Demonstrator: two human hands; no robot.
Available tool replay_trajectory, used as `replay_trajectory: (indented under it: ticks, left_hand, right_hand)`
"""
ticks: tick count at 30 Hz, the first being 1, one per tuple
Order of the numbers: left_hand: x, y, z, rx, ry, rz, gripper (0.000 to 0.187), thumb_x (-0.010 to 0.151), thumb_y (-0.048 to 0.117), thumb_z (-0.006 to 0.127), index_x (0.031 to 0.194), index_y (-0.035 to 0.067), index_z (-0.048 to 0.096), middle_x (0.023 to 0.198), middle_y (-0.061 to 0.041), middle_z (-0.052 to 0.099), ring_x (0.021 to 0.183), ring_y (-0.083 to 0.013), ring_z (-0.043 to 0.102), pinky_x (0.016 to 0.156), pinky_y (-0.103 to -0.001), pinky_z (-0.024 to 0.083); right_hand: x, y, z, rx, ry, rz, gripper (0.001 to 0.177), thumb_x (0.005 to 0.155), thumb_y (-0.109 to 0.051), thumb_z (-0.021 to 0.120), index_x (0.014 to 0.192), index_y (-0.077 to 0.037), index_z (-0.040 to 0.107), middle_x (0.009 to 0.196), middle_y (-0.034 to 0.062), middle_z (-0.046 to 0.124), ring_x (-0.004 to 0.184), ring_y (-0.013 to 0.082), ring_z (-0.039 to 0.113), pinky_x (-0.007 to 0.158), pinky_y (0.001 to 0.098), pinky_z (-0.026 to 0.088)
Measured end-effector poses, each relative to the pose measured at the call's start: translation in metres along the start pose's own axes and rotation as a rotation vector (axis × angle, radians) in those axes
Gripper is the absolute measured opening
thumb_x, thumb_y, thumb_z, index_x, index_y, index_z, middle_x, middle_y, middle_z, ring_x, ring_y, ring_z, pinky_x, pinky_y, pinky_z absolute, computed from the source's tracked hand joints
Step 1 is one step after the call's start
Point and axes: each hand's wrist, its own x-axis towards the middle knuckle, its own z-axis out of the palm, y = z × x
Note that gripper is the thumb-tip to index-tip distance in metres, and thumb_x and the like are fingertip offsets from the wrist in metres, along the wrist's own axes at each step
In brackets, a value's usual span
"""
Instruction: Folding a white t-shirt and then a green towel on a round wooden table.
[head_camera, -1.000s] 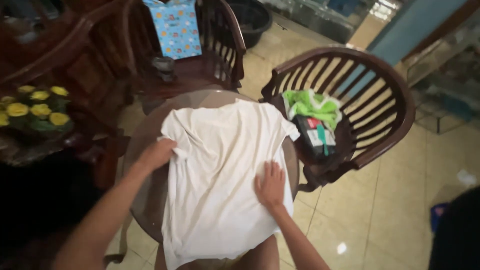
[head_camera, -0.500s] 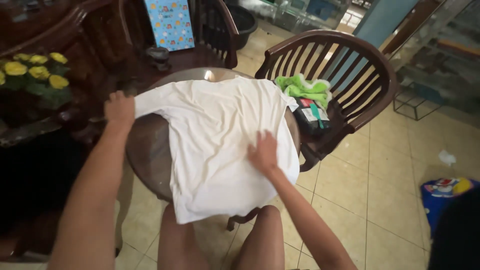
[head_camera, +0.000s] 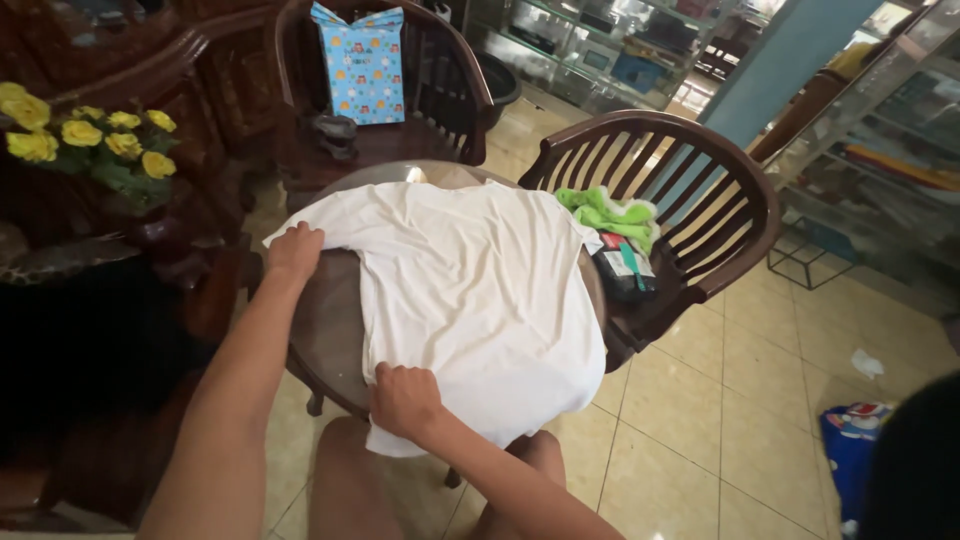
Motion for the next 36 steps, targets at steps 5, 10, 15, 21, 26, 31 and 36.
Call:
replay_trajectory:
  ticks: [5, 10, 15, 21, 26, 31, 36]
  left_hand:
    - [0.010, -0.033, 0.008, 0.042, 0.106, 0.070, 0.020, 0.097, 0.013, 0.056, 0.102, 0.010, 0.074, 0.118, -0.015, 0.067, 0.108, -0.0342, 0.070, 0.081, -0.047, 0.061]
    - [0.010, -0.072, -0.001, 0.047, 0.078, -0.006, 0.021, 0.101, 0.016, 0.055, 0.103, 0.011, 0.075, 0.119, -0.014, 0.067, 0.110, -0.0341, 0.070, 0.082, -0.047, 0.062]
    - [0.000, -0.076, -0.026, -0.006, 0.012, -0.158, 0.025, 0.089, 0.008, 0.062, 0.109, 0.012, 0.077, 0.130, -0.018, 0.062, 0.123, -0.0375, 0.059, 0.088, -0.047, 0.059]
    - [-0.012, -0.013, -0.067, -0.134, 0.086, -0.027, 0.050, 0.094, 0.030, 0.062, 0.139, 0.008, 0.061, 0.146, -0.019, 0.056, 0.141, -0.0374, 0.049, 0.116, -0.053, 0.041]
    - [0.004, 0.027, -0.022, -0.189, 0.065, 0.072, 0.080, 0.095, 0.053, 0.052, 0.158, 0.009, 0.032, 0.165, -0.023, 0.024, 0.152, -0.0442, 0.019, 0.120, -0.057, 0.017]
    - [0.009, 0.063, -0.012, -0.188, -0.106, 0.009, 0.086, 0.096, 0.063, 0.044, 0.163, 0.014, 0.021, 0.169, -0.022, 0.013, 0.153, -0.0497, 0.009, 0.122, -0.061, 0.007]
    - [0.027, 0.097, 0.003, -0.207, -0.079, 0.091, 0.080, 0.098, 0.059, 0.044, 0.162, 0.015, 0.026, 0.168, -0.023, 0.017, 0.154, -0.0462, 0.014, 0.122, -0.063, 0.012]
  right_hand:
    - [0.007, -0.009, -0.018, 0.026, -0.086, 0.022, 0.025, 0.093, -0.026, 0.058, 0.086, -0.002, 0.061, 0.074, 0.0237, 0.069, 0.069, 0.0430, 0.068, 0.067, 0.0551, 0.053]
    - [0.009, -0.032, -0.029, 0.082, -0.183, 0.001, 0.028, 0.090, -0.029, 0.061, 0.086, -0.001, 0.061, 0.076, 0.0246, 0.069, 0.073, 0.0447, 0.069, 0.070, 0.0551, 0.054]
    - [0.011, -0.027, -0.027, 0.270, -0.118, -0.064, 0.030, 0.094, -0.032, 0.060, 0.095, -0.003, 0.067, 0.085, 0.0216, 0.072, 0.082, 0.0434, 0.070, 0.076, 0.0536, 0.054]
    - [0.025, 0.079, -0.036, 0.214, 0.348, -0.056, 0.047, 0.090, -0.023, 0.069, 0.129, 0.001, 0.060, 0.125, 0.0240, 0.064, 0.117, 0.0401, 0.059, 0.103, 0.0491, 0.046]
    - [0.009, 0.196, -0.053, -0.051, 0.470, 0.110, 0.060, 0.089, -0.030, 0.071, 0.138, 0.001, 0.054, 0.136, 0.0276, 0.056, 0.130, 0.0434, 0.050, 0.109, 0.0530, 0.039]
    - [-0.027, 0.271, -0.062, -0.218, 0.453, 0.337, 0.065, 0.092, -0.039, 0.066, 0.141, 0.001, 0.051, 0.142, 0.0323, 0.050, 0.133, 0.0457, 0.046, 0.109, 0.0549, 0.035]
    - [-0.039, 0.268, -0.069, -0.077, 0.296, 0.502, 0.055, 0.094, -0.040, 0.060, 0.136, -0.005, 0.056, 0.143, 0.0195, 0.055, 0.134, 0.0397, 0.049, 0.110, 0.0527, 0.038]
